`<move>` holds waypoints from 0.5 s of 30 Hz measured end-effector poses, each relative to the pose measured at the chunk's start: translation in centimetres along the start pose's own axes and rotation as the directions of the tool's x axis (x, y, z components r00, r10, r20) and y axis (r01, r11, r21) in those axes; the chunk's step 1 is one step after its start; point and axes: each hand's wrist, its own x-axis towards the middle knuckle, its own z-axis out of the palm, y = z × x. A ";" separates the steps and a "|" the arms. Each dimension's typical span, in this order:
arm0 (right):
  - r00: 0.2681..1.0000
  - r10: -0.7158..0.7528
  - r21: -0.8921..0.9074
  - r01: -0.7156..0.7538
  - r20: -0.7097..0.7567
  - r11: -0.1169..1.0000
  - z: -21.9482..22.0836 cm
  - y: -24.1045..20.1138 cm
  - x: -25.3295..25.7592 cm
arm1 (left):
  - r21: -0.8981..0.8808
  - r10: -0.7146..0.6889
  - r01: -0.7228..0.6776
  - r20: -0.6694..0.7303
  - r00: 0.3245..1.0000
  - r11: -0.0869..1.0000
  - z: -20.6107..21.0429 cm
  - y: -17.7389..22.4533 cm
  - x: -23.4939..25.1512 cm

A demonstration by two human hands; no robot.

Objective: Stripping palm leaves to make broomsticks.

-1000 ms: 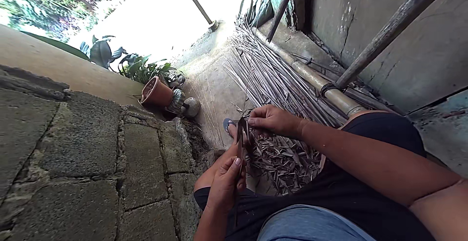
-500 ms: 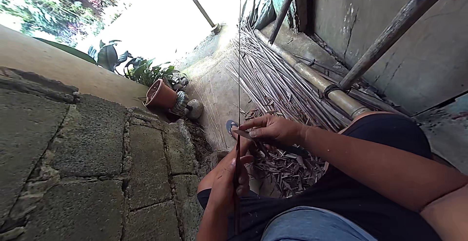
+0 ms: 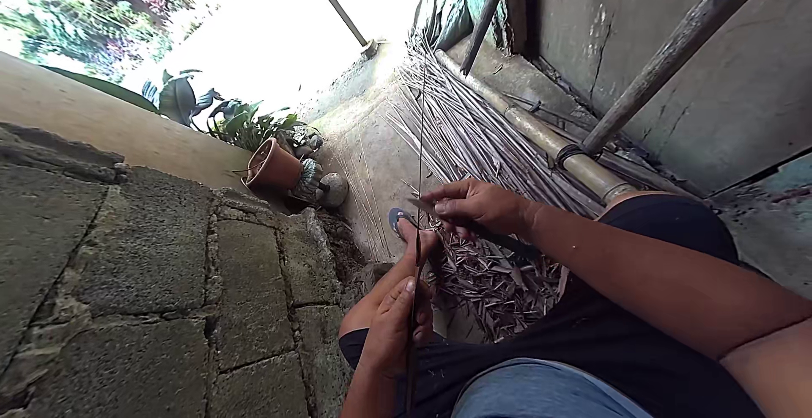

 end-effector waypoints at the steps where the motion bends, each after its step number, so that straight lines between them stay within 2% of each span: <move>1: 0.999 0.021 -0.037 -0.019 0.050 0.999 0.2 0.0 -0.2 | 0.086 0.039 -0.034 -0.055 0.998 0.996 0.2 -0.1 0.1; 3: 0.994 0.069 -0.081 -0.062 0.086 0.995 0.9 0.2 -0.4 | 0.323 0.164 -0.106 -0.156 0.974 0.940 0.4 -0.4 0.4; 6: 0.995 0.084 -0.032 -0.086 -0.060 0.996 1.2 0.0 -0.2 | 0.555 0.312 -0.141 -0.226 0.923 0.820 0.4 -0.6 0.5; 8: 0.989 0.088 -0.006 -0.089 -0.123 0.996 0.6 -0.2 0.1 | 0.592 0.334 -0.143 -0.227 0.915 0.793 0.4 -0.7 0.5; 12: 0.993 0.115 -0.095 -0.111 0.036 0.989 1.4 0.3 -0.4 | 0.620 0.368 -0.160 -0.223 0.903 0.768 0.3 -0.8 0.7; 15: 0.994 0.107 -0.056 -0.109 -0.037 0.993 1.8 0.4 -0.3 | 0.632 0.381 -0.156 -0.236 0.894 0.759 0.5 -0.7 0.8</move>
